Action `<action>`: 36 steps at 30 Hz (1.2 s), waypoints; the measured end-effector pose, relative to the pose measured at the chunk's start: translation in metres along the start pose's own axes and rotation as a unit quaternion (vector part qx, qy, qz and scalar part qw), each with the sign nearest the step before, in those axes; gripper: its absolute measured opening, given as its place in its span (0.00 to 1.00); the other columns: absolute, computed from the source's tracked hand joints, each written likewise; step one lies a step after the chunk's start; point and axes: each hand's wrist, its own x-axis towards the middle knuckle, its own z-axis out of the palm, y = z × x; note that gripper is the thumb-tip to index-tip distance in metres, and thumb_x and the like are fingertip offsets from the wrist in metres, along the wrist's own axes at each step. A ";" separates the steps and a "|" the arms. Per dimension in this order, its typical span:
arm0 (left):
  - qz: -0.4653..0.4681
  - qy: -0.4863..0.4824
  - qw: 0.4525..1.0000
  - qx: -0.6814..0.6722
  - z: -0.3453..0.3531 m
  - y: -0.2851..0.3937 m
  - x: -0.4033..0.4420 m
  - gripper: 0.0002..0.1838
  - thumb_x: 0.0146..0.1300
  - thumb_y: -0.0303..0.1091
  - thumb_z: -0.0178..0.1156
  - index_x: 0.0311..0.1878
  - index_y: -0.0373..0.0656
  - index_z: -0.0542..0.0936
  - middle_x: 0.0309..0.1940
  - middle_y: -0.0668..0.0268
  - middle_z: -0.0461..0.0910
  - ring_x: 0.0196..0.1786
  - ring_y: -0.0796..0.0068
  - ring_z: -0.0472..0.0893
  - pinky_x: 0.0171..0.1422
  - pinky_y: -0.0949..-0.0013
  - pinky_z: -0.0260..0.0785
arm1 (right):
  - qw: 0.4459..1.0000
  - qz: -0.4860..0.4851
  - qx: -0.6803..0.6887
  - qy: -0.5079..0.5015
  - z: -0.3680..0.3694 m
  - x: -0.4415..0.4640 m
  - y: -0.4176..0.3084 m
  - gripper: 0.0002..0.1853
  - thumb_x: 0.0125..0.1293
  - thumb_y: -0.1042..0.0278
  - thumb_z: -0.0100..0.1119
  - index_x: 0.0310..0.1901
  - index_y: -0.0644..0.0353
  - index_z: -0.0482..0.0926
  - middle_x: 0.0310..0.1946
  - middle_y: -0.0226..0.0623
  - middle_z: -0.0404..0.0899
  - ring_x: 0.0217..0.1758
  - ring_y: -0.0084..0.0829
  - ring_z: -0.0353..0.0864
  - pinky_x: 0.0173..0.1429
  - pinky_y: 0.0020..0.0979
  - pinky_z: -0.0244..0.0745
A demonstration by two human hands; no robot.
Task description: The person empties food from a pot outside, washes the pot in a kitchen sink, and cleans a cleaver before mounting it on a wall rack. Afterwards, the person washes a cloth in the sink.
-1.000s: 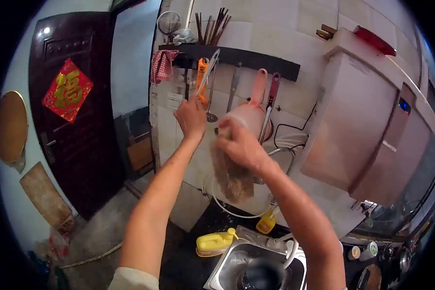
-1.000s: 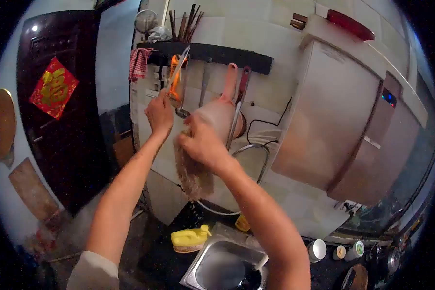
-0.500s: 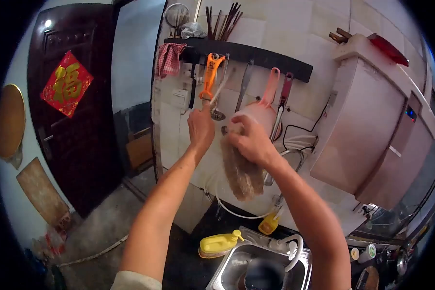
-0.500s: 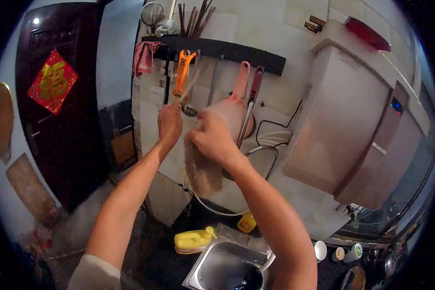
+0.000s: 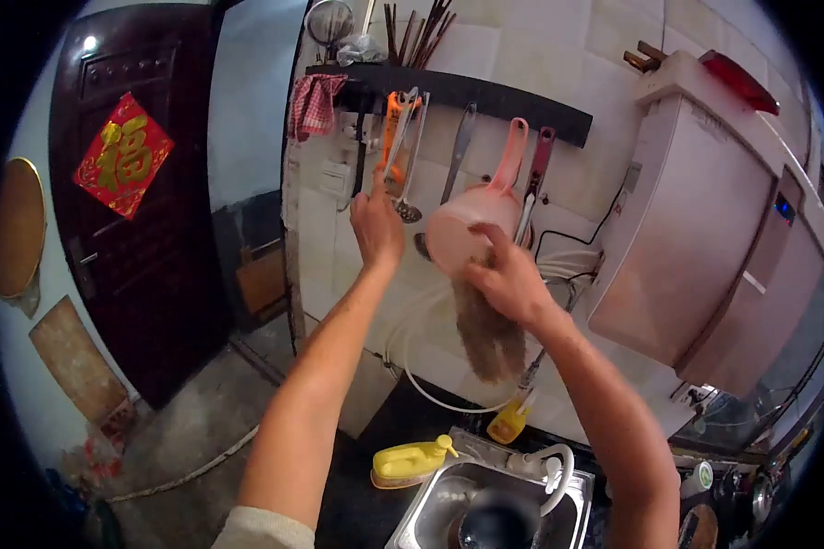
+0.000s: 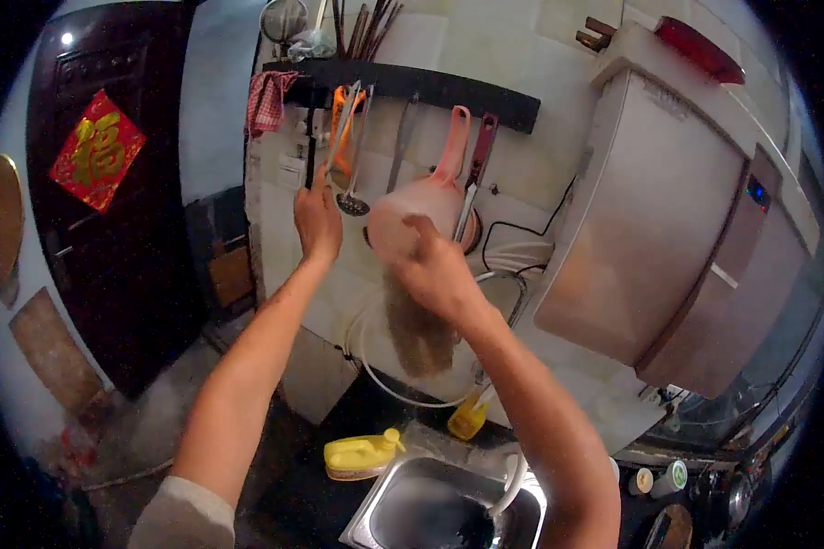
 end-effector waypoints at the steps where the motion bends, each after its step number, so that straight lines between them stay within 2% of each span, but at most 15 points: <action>1: 0.006 -0.012 1.000 -0.005 -0.001 0.002 0.001 0.23 0.63 0.22 0.49 0.62 0.43 0.70 0.31 0.52 0.72 0.39 0.51 0.73 0.45 0.54 0.65 | 0.999 -0.034 -0.010 0.018 0.001 0.013 -0.005 0.29 0.54 0.62 0.58 0.59 0.61 0.68 0.42 0.56 0.79 0.47 0.48 0.79 0.53 0.38 0.73; 3: 0.016 -0.036 0.999 -0.014 -0.004 0.005 0.003 0.23 0.62 0.22 0.49 0.62 0.42 0.69 0.31 0.51 0.72 0.39 0.51 0.73 0.45 0.54 0.65 | 0.993 -0.101 -0.029 0.053 0.005 0.040 -0.012 0.29 0.54 0.64 0.57 0.58 0.65 0.68 0.38 0.61 0.79 0.47 0.54 0.79 0.52 0.42 0.73; 6: 0.055 -0.004 0.998 0.014 -0.001 -0.002 0.006 0.22 0.61 0.21 0.50 0.60 0.41 0.70 0.31 0.51 0.71 0.38 0.51 0.73 0.44 0.54 0.65 | 0.985 -0.127 -0.096 0.062 0.008 0.062 -0.026 0.29 0.53 0.64 0.58 0.58 0.66 0.69 0.40 0.61 0.79 0.48 0.53 0.79 0.53 0.41 0.73; 9: 0.042 -0.032 0.997 0.057 -0.008 -0.006 0.013 0.21 0.59 0.20 0.51 0.58 0.40 0.71 0.31 0.50 0.71 0.39 0.50 0.73 0.43 0.53 0.65 | 0.995 -0.067 -0.076 0.004 0.009 0.063 -0.036 0.29 0.51 0.65 0.58 0.57 0.66 0.71 0.43 0.61 0.78 0.50 0.52 0.78 0.56 0.39 0.72; 12: 0.078 -0.012 0.996 0.049 -0.007 -0.010 0.019 0.22 0.58 0.20 0.52 0.58 0.39 0.70 0.31 0.50 0.72 0.39 0.50 0.74 0.43 0.52 0.65 | 0.993 -0.083 -0.080 -0.025 0.017 0.053 -0.023 0.30 0.51 0.64 0.59 0.57 0.66 0.71 0.45 0.61 0.77 0.53 0.52 0.77 0.58 0.39 0.71; 16: 0.071 -0.018 0.996 0.049 0.001 -0.010 0.017 0.23 0.58 0.20 0.51 0.59 0.39 0.69 0.30 0.51 0.72 0.39 0.50 0.74 0.43 0.53 0.65 | 0.995 -0.067 -0.075 -0.023 0.019 0.032 -0.012 0.29 0.52 0.63 0.59 0.57 0.65 0.71 0.46 0.59 0.77 0.54 0.51 0.77 0.59 0.38 0.70; 22: 0.071 -0.003 0.996 0.048 0.009 -0.018 0.015 0.24 0.58 0.19 0.50 0.60 0.40 0.69 0.30 0.52 0.71 0.38 0.51 0.73 0.43 0.54 0.65 | 0.998 0.026 -0.031 -0.040 0.000 0.006 -0.001 0.26 0.54 0.63 0.58 0.55 0.65 0.71 0.44 0.57 0.78 0.50 0.50 0.78 0.56 0.37 0.71; 29: 0.084 0.001 0.995 0.050 0.004 -0.020 0.018 0.24 0.58 0.19 0.50 0.60 0.41 0.70 0.32 0.52 0.71 0.41 0.52 0.73 0.45 0.54 0.65 | 0.999 -0.017 -0.051 -0.010 -0.008 -0.007 0.010 0.27 0.54 0.63 0.58 0.57 0.62 0.70 0.42 0.57 0.79 0.48 0.48 0.79 0.54 0.37 0.72; 33: 0.059 -0.026 0.997 0.053 0.005 -0.011 0.017 0.24 0.57 0.20 0.51 0.60 0.40 0.70 0.35 0.52 0.72 0.44 0.51 0.73 0.46 0.54 0.65 | 0.995 -0.084 -0.049 0.036 -0.001 0.030 -0.016 0.28 0.54 0.62 0.58 0.58 0.63 0.69 0.42 0.58 0.79 0.49 0.51 0.79 0.55 0.39 0.72; 36: 0.088 -0.020 0.993 0.079 0.009 -0.011 0.015 0.26 0.57 0.21 0.52 0.62 0.39 0.67 0.38 0.51 0.73 0.45 0.50 0.73 0.48 0.53 0.65 | 0.989 -0.123 -0.072 0.047 0.003 0.070 -0.031 0.30 0.55 0.59 0.58 0.59 0.64 0.69 0.43 0.59 0.79 0.50 0.53 0.79 0.56 0.40 0.72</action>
